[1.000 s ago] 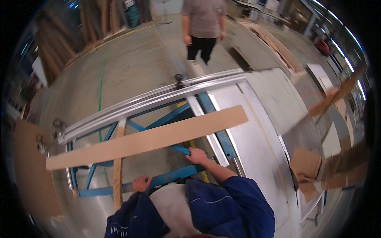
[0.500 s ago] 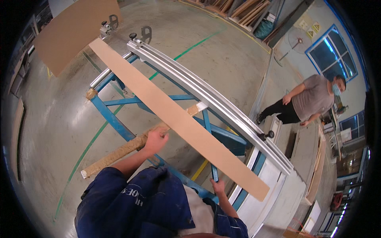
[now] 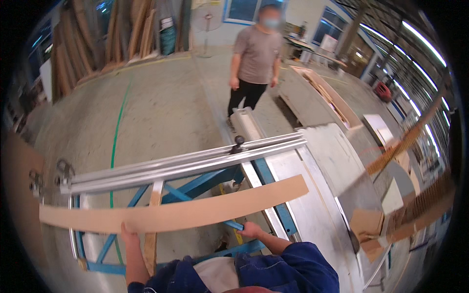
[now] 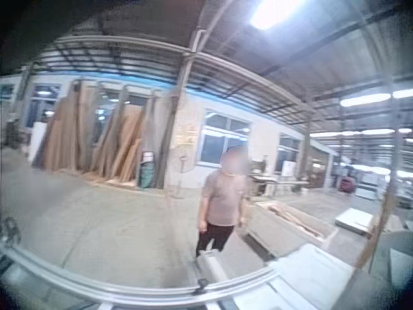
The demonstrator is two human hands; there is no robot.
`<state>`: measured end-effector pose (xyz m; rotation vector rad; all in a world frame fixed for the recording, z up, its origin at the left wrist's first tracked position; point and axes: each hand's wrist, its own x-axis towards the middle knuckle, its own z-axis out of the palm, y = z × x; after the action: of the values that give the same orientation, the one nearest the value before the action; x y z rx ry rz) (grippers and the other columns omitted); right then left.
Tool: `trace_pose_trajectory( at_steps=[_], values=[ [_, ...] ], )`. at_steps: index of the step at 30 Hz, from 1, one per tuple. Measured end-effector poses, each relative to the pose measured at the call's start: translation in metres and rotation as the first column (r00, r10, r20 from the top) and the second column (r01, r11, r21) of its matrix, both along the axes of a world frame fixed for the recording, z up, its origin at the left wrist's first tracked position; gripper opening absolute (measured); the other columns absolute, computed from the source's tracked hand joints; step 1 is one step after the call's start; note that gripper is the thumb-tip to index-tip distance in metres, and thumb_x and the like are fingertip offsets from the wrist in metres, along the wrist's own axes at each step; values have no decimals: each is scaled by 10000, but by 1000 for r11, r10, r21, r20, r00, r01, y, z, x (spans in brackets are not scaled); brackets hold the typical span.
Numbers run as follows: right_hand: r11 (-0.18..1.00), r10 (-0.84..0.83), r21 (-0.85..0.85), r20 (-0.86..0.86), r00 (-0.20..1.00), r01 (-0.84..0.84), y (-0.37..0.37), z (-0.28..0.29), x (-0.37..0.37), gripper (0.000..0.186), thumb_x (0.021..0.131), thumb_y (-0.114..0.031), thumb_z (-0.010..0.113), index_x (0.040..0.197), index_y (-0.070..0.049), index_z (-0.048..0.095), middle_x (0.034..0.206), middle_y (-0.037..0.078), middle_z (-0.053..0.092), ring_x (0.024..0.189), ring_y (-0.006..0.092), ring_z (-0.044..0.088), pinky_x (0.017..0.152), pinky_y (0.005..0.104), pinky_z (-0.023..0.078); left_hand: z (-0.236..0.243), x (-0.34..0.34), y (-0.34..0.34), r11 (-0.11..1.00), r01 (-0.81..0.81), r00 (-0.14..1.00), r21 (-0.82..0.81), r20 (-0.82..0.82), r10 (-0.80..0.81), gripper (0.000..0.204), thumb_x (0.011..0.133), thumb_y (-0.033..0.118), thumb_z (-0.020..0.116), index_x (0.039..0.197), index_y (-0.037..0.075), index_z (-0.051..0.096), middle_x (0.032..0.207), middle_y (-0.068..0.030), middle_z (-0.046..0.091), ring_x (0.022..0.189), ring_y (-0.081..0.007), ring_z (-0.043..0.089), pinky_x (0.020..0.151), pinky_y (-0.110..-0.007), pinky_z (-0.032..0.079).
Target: The person handles large wooden boards, positioning them on a sliding table saw and pushing a board through the blade to cut it while another person assists by moving pieces.
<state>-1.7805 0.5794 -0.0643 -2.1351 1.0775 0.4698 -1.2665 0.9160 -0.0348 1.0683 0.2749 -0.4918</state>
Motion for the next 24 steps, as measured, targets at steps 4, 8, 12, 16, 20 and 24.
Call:
trace_pose_trajectory(
  at_steps=[4,8,12,16,20,24],
  values=[
    [998,-64,-25,-36,997,63,11,17,2,547,788,-573,670,1051,-97,727,1023,180,725,952,375,690,840,498,548,-4,24,7,969,-42,976,-242,-216,-12,558,1049,448,380,1449,65,449,1408,-107,555,1276,-318,532,1066,-453,443],
    [995,-98,-35,19,995,98,25,48,4,566,800,-587,641,1051,-87,724,985,210,722,948,391,695,837,514,552,5,37,3,953,-50,954,-298,-296,-42,640,1041,538,314,1470,78,428,1469,-118,501,1333,-343,472,1113,-506,381],
    [995,-98,-26,-10,995,97,33,73,-1,553,800,-575,637,1095,-112,711,1025,188,720,995,379,685,856,507,547,6,33,-12,962,-91,939,-259,-343,-4,684,1038,571,282,1513,88,378,1529,-125,431,1379,-367,412,1151,-548,307],
    [996,-91,19,-36,995,92,32,77,-5,554,796,-568,633,1119,-124,711,1041,168,722,1010,373,682,875,500,542,-7,24,-49,925,-41,938,-378,-334,-95,678,1037,573,287,1500,90,396,1536,-116,424,1384,-360,408,1157,-544,303],
    [998,-66,11,-27,997,66,29,68,-2,558,794,-570,636,1116,-120,710,1056,166,724,1014,371,684,876,496,544,-28,27,-79,914,156,964,-374,-144,-223,654,1043,551,306,1487,82,406,1546,-114,412,1393,-346,402,1163,-529,308],
    [996,-90,13,-36,995,90,29,65,-5,598,813,-620,652,1036,-72,744,1031,202,724,981,390,690,841,498,556,-31,44,-90,982,186,938,23,-302,-170,639,1035,516,415,1470,47,415,1491,-115,477,1319,-333,489,1093,-485,419]
  ],
)
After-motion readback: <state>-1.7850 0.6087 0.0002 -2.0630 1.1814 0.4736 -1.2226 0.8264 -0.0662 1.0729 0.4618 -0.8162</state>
